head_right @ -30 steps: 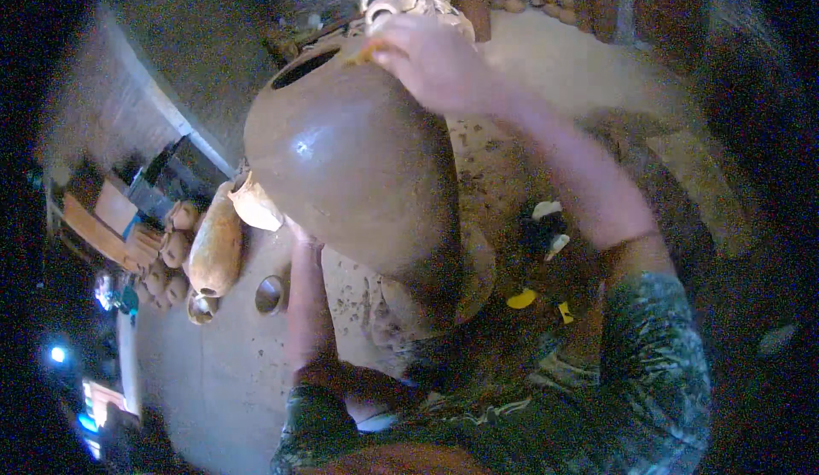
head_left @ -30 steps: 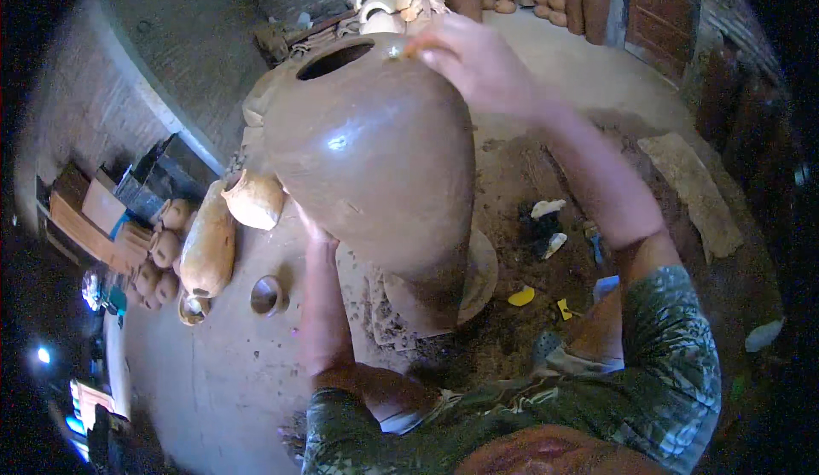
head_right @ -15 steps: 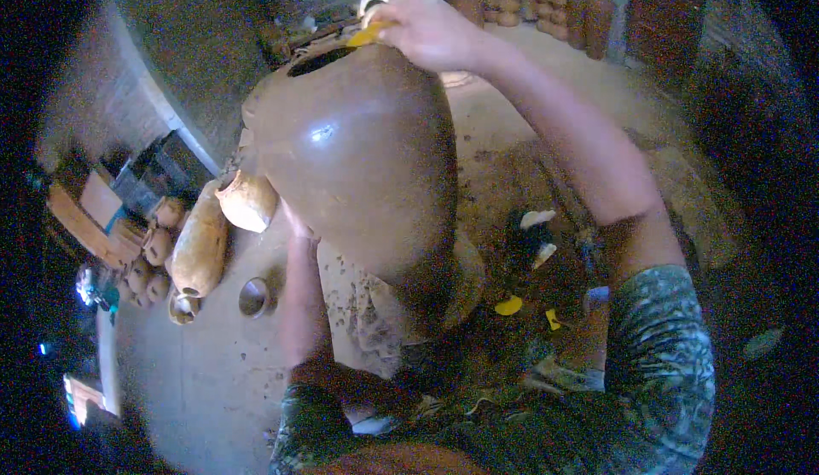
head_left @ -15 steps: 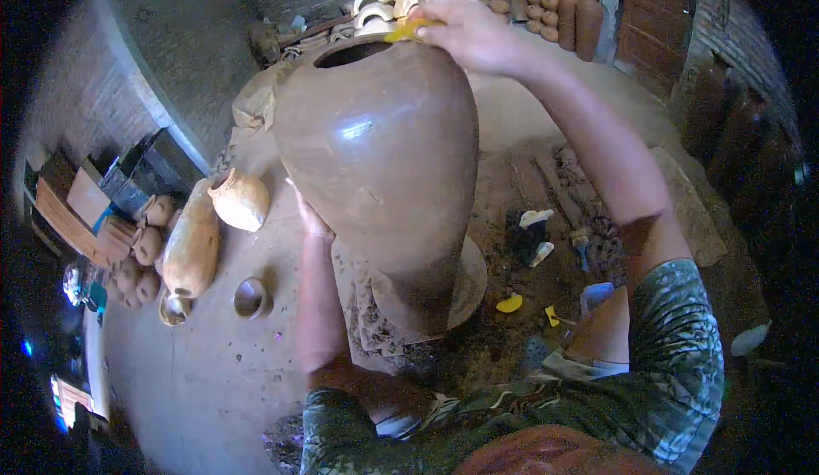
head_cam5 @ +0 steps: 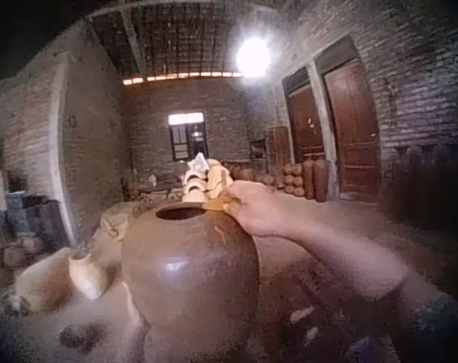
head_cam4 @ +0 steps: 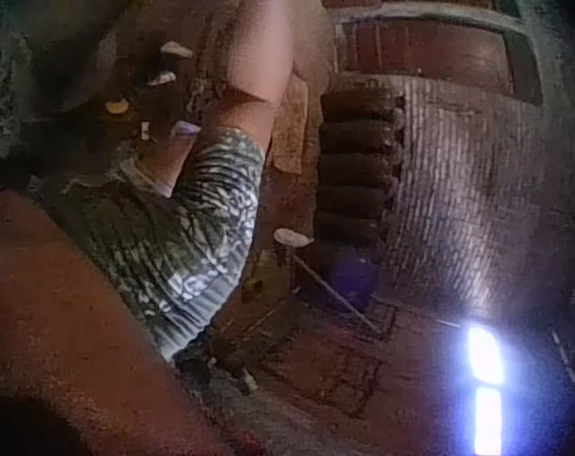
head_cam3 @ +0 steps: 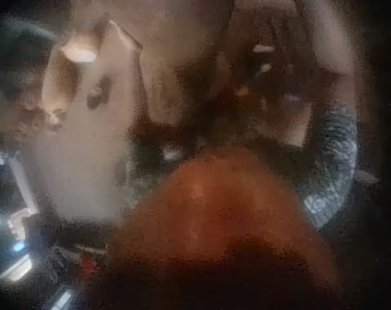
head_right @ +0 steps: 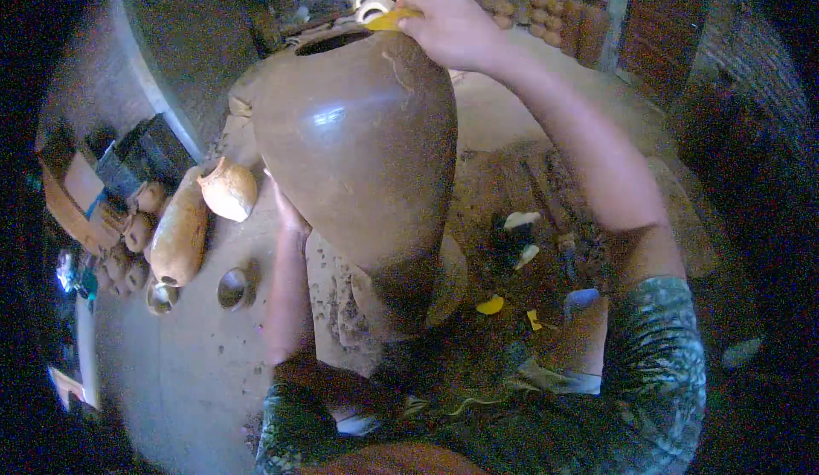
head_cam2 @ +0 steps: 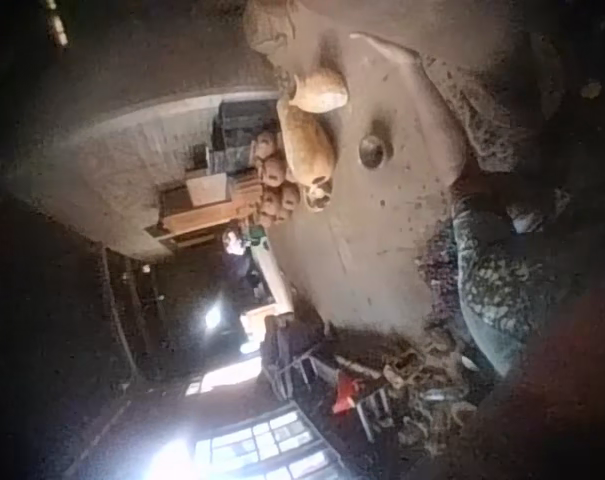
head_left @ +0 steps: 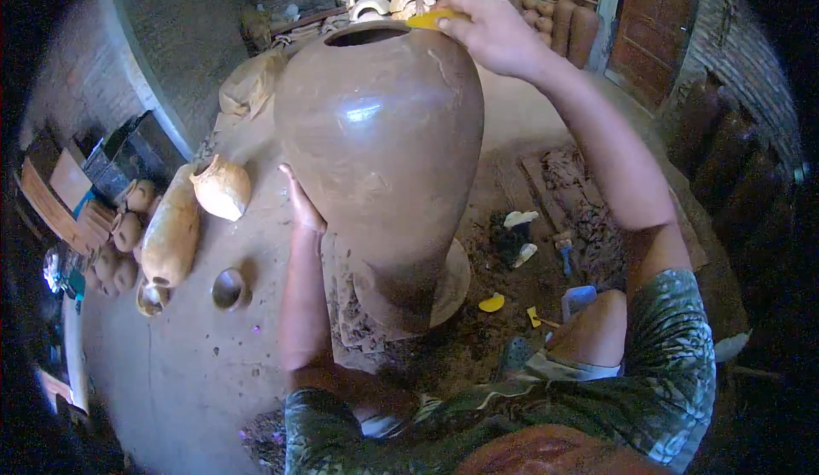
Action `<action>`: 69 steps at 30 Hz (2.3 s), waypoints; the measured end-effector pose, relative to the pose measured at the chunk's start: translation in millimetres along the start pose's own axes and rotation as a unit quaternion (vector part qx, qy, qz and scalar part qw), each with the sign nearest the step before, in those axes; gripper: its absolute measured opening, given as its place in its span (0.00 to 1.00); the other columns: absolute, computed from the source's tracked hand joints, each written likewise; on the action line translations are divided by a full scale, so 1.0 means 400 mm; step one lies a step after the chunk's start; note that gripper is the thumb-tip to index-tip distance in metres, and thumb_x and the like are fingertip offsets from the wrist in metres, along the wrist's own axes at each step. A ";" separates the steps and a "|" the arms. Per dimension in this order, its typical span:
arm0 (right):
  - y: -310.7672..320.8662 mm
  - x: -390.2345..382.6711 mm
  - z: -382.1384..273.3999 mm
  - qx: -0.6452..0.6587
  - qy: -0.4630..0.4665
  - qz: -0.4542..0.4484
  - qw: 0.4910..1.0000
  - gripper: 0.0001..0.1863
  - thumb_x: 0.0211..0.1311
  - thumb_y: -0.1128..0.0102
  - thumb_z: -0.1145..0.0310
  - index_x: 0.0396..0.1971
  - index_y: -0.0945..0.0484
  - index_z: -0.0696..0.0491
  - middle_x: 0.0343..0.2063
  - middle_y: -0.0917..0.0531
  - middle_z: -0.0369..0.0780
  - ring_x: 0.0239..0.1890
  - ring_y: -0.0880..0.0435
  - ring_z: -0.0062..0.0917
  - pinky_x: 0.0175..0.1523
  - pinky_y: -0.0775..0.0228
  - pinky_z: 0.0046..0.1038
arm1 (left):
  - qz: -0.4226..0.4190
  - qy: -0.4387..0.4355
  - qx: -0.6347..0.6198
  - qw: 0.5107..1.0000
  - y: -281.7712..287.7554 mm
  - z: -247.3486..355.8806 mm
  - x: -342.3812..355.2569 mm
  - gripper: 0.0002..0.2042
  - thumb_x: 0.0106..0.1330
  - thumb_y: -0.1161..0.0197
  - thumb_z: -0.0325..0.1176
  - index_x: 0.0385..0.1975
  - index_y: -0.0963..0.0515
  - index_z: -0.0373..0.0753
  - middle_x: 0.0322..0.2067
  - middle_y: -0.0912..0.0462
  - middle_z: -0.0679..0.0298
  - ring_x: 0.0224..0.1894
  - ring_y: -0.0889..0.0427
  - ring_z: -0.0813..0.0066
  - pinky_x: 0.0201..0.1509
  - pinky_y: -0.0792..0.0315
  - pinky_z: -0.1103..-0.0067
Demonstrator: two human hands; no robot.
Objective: The person smooths a large clay vessel using a yellow scraper tool and a brush, rotating and stabilizing the piece by hand.
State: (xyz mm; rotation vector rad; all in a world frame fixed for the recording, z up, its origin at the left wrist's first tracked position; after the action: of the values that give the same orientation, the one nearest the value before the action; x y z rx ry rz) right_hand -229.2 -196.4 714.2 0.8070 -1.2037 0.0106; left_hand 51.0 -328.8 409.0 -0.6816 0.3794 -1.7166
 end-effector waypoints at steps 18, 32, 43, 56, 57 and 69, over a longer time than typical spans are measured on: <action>-0.003 0.011 -0.096 0.013 0.025 -0.003 1.000 0.10 0.58 0.42 0.70 0.39 0.18 0.53 0.37 0.19 0.41 0.43 0.21 0.38 0.51 0.27 0.36 | 0.009 -0.005 0.038 0.999 -0.107 0.049 -0.067 0.48 0.65 0.69 0.75 0.73 0.51 0.40 0.71 0.43 0.53 0.70 0.40 0.55 0.71 0.41 0.59; 0.028 0.001 -0.197 -0.023 0.158 0.045 0.986 0.10 0.60 0.44 0.73 0.40 0.17 0.49 0.37 0.18 0.41 0.43 0.20 0.37 0.48 0.26 0.35 | 0.003 -0.021 0.042 0.999 -0.105 0.058 -0.078 0.48 0.65 0.69 0.75 0.73 0.49 0.39 0.71 0.43 0.54 0.71 0.41 0.56 0.73 0.44 0.61; 0.016 -0.193 -0.198 -0.012 0.177 0.061 0.982 0.13 0.60 0.45 0.74 0.44 0.19 0.53 0.39 0.17 0.40 0.45 0.19 0.36 0.52 0.28 0.35 | 0.029 -0.044 0.080 0.995 -0.078 0.093 -0.076 0.47 0.66 0.67 0.74 0.72 0.48 0.39 0.70 0.41 0.56 0.70 0.40 0.58 0.72 0.44 0.64; 0.001 -0.215 -0.144 0.059 -0.053 0.171 0.982 0.13 0.59 0.44 0.76 0.45 0.20 0.57 0.40 0.19 0.43 0.45 0.21 0.39 0.53 0.29 0.35 | 0.056 -0.074 0.084 0.992 -0.106 0.101 -0.104 0.46 0.66 0.69 0.74 0.74 0.52 0.43 0.72 0.46 0.59 0.72 0.44 0.58 0.74 0.46 0.63; -0.017 -0.236 -0.181 0.060 -0.035 0.192 0.979 0.14 0.58 0.43 0.76 0.45 0.20 0.57 0.40 0.19 0.42 0.44 0.21 0.39 0.52 0.29 0.35 | 0.055 -0.079 0.094 0.991 -0.104 0.105 -0.102 0.46 0.66 0.70 0.74 0.74 0.52 0.43 0.72 0.47 0.59 0.72 0.44 0.57 0.74 0.46 0.63; -0.055 -0.457 -0.160 0.323 -0.145 -0.031 0.935 0.09 0.53 0.34 0.77 0.35 0.15 0.54 0.35 0.17 0.40 0.41 0.18 0.30 0.47 0.26 0.33 | 0.047 -0.111 0.099 0.988 -0.099 0.103 -0.111 0.47 0.66 0.72 0.75 0.73 0.51 0.41 0.71 0.44 0.55 0.71 0.43 0.56 0.74 0.47 0.61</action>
State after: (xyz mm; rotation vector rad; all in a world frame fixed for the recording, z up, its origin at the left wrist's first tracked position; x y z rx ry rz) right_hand -239.5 -103.7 542.9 1.4622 -1.4742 0.2562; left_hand 52.5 -271.6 453.5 -0.6896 0.0820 -1.5454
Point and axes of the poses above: each hand's wrist, its own x-axis towards the middle knuckle, its own y-axis out of the back of the hand, z = x × y, the point moved 8 cm from there along x, towards the middle knuckle
